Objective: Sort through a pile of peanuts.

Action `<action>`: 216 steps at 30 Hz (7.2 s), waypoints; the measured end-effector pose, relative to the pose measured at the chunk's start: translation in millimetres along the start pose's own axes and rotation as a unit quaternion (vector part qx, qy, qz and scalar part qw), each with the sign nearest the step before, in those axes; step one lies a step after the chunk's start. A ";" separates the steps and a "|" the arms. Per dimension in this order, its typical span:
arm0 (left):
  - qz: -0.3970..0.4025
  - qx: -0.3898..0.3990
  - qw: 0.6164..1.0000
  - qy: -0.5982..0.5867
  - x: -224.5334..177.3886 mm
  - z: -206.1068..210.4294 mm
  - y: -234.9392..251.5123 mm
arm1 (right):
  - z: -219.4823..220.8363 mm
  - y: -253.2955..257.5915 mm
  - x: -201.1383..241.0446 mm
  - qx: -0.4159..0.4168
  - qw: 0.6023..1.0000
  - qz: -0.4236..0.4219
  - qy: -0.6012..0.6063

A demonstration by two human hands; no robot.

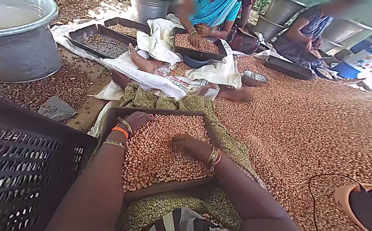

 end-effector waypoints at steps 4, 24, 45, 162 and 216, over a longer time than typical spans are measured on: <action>-0.012 -0.002 1.000 -0.005 1.2 -0.1 1.3 | -8.1 -21.3 9.1 0.078 0.997 -0.014 -0.001; -0.031 0.008 0.999 -0.015 -12.3 -1.4 -3.4 | -36.5 -85.6 -56.7 0.152 0.940 0.307 0.006; -0.029 0.007 1.000 0.001 -13.6 -1.8 -4.0 | -42.0 -38.3 -105.4 -0.055 0.923 0.378 -0.042; 0.014 0.274 0.935 0.226 -87.7 80.6 -22.0 | -31.4 30.1 -54.3 0.089 0.977 0.074 0.181; -0.407 0.164 0.850 0.292 -71.7 54.0 -154.2 | -35.5 -20.2 -117.3 0.088 0.944 0.317 -0.022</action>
Point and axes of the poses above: each hand's wrist, its own y-axis towards the middle knuckle, its own z-axis out of the palm, x = y × z, the point moved 9 cm from there along y, towards the middle knuckle
